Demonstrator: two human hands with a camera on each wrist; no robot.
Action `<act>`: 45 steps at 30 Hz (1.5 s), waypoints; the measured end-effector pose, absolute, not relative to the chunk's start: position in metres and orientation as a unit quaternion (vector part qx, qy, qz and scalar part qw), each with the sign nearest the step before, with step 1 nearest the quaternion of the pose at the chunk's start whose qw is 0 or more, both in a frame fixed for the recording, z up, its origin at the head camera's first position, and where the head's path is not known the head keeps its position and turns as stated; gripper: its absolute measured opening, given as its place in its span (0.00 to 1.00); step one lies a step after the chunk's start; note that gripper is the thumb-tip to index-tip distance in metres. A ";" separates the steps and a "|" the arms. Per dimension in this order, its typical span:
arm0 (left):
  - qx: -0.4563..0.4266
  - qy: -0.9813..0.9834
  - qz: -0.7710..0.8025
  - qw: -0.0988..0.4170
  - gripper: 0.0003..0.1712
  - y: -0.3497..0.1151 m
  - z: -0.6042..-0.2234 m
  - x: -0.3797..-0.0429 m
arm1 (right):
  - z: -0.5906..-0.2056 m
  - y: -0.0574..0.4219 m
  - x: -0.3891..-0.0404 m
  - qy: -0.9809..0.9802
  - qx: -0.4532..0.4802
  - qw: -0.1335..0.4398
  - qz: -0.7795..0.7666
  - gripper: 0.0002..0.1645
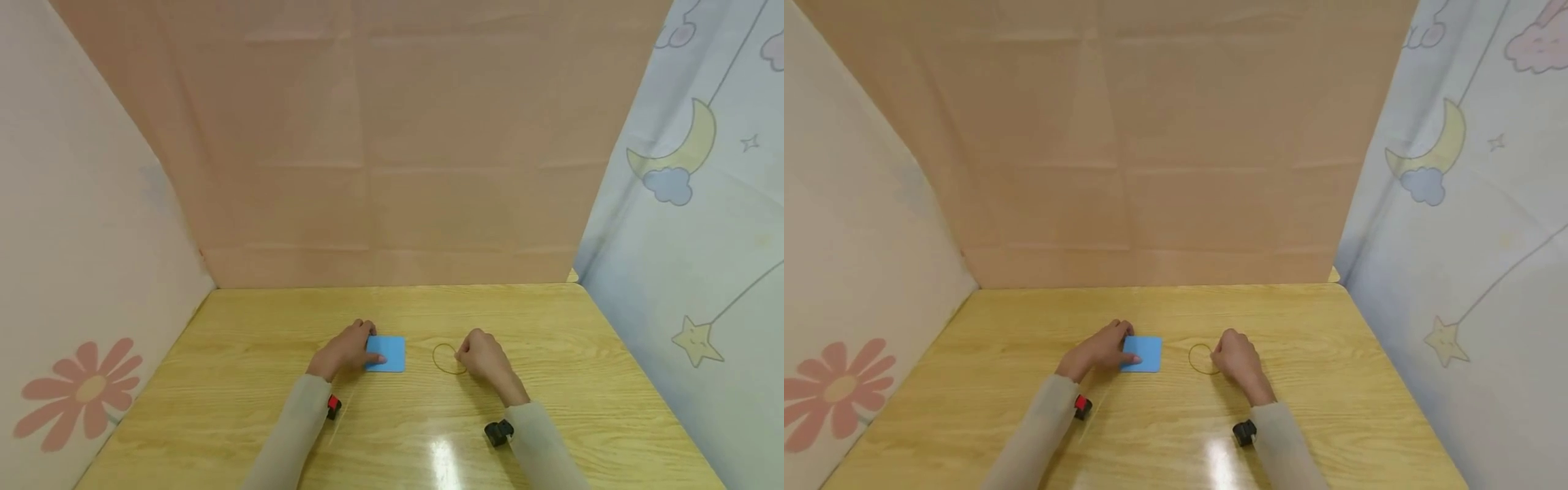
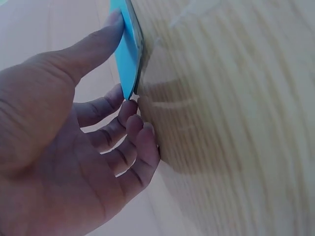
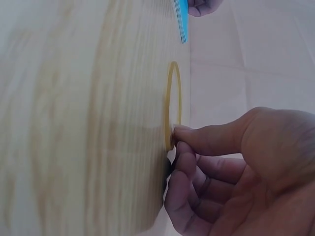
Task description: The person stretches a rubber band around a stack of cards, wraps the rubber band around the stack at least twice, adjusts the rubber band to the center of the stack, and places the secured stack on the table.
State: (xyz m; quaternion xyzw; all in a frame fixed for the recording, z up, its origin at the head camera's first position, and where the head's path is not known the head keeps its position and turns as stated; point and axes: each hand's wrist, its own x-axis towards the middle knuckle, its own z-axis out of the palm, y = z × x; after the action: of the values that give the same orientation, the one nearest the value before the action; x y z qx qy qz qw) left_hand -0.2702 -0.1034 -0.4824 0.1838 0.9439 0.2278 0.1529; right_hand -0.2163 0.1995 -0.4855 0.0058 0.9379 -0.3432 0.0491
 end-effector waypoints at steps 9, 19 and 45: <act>0.178 0.938 0.240 0.176 0.35 -0.102 -0.482 -0.274 | -0.481 0.197 -0.217 0.944 -0.005 0.060 -0.323 0.28; 0.179 0.927 0.286 0.167 0.34 -0.104 -0.483 -0.272 | -0.479 0.196 -0.215 0.949 -0.034 0.064 -0.306 0.33; 0.185 0.864 0.453 0.120 0.07 -0.110 -0.501 -0.255 | -0.477 0.196 -0.199 0.928 -0.040 0.041 -0.369 0.09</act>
State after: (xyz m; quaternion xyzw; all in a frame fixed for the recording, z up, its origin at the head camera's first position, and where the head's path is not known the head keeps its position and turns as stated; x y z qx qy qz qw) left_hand -0.2551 -0.1102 -0.5005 0.1854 0.8640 0.4526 0.1196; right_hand -0.1987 0.1962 -0.4767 -0.0401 0.9278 -0.3687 0.0412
